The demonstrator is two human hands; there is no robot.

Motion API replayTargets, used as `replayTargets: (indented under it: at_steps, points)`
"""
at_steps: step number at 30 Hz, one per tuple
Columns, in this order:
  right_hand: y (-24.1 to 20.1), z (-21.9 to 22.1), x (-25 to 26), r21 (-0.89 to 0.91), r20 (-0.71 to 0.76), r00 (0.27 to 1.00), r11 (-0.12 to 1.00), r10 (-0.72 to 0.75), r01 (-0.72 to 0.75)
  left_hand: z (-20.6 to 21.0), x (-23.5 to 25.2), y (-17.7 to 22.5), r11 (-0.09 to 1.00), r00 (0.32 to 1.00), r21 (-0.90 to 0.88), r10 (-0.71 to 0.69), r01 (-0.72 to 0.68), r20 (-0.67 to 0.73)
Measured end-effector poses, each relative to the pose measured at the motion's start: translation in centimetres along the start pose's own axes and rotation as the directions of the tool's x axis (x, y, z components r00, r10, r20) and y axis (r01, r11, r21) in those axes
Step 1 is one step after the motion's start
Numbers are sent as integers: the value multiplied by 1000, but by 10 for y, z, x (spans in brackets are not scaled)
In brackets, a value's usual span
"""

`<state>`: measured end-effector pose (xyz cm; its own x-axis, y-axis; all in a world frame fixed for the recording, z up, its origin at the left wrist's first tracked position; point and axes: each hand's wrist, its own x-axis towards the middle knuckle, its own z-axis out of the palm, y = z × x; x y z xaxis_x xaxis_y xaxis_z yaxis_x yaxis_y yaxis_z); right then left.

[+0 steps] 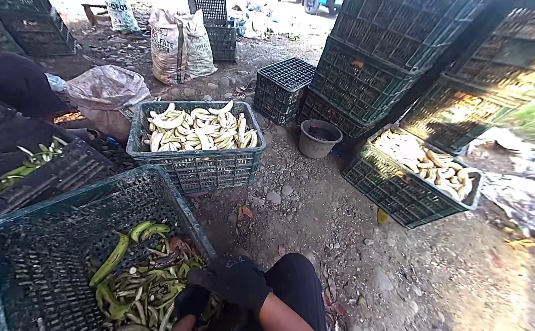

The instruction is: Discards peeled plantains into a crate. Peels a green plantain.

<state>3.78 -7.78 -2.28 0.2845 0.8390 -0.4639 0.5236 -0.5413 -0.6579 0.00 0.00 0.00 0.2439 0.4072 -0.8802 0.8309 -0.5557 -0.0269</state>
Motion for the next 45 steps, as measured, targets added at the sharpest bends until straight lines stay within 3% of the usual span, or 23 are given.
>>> replayTargets:
  at_steps: [2,3,4,6,8,10,12,15,18,22,24,27,31,34,36,39,41,43,45]
  points:
    - [-3,1,1,-4,12,1000,1000,-24,24,32,50,-59,970,977,-164,160,-182,-137]
    - [-5,1,0,-8,16,999,999,-36,36,59,86,-97,887,928,-335,219,-318,-302]
    - [-5,2,1,-12,18,999,999,-51,52,92,126,-131,714,834,-510,190,-480,-519]
    - [-4,6,3,-12,17,997,997,-78,78,102,160,-178,485,875,-743,107,-460,-472]
    - [-6,7,4,15,5,995,995,-96,96,94,139,-200,361,876,-811,39,-461,-480]
    - [-10,7,6,21,2,995,994,-104,104,92,108,-210,267,813,-782,15,-564,-582]
    - [-15,9,11,0,15,993,993,-121,121,89,91,-216,204,793,-774,23,-599,-608]
    - [-24,14,19,21,55,987,989,-148,147,87,91,-219,159,818,-813,-43,-561,-573]
    - [-35,19,19,174,79,984,974,-162,147,85,77,-230,232,811,-802,-79,-550,-579]
    - [-29,30,26,455,34,975,872,-219,180,67,44,-254,676,775,-597,-60,-433,-630]
    - [-26,31,22,559,-8,973,806,-229,195,65,40,-262,788,773,-461,31,-409,-633]
    - [-23,40,29,667,-53,973,718,-223,201,76,35,-270,700,772,-525,60,-484,-632]
    - [-28,52,39,724,-101,964,647,-244,239,75,23,-260,486,773,-695,-59,-530,-631]
    - [-39,57,40,721,-63,953,647,-296,249,77,22,-260,146,741,-747,-104,-648,-663]
    - [-46,64,39,753,-53,961,621,-272,218,73,19,-265,29,698,-709,-153,-704,-700]
    - [-55,78,34,785,16,978,609,-208,117,65,10,-275,-54,614,-625,-268,-779,-743]
    - [-51,90,34,794,57,965,597,-254,111,62,1,-279,-78,577,-589,-341,-804,-742]
    - [-53,103,31,786,79,953,606,-292,120,63,-9,-283,-60,562,-581,-352,-811,-748]
    - [-58,114,28,773,98,938,620,-332,138,67,-4,-288,37,531,-565,-293,-825,-795]
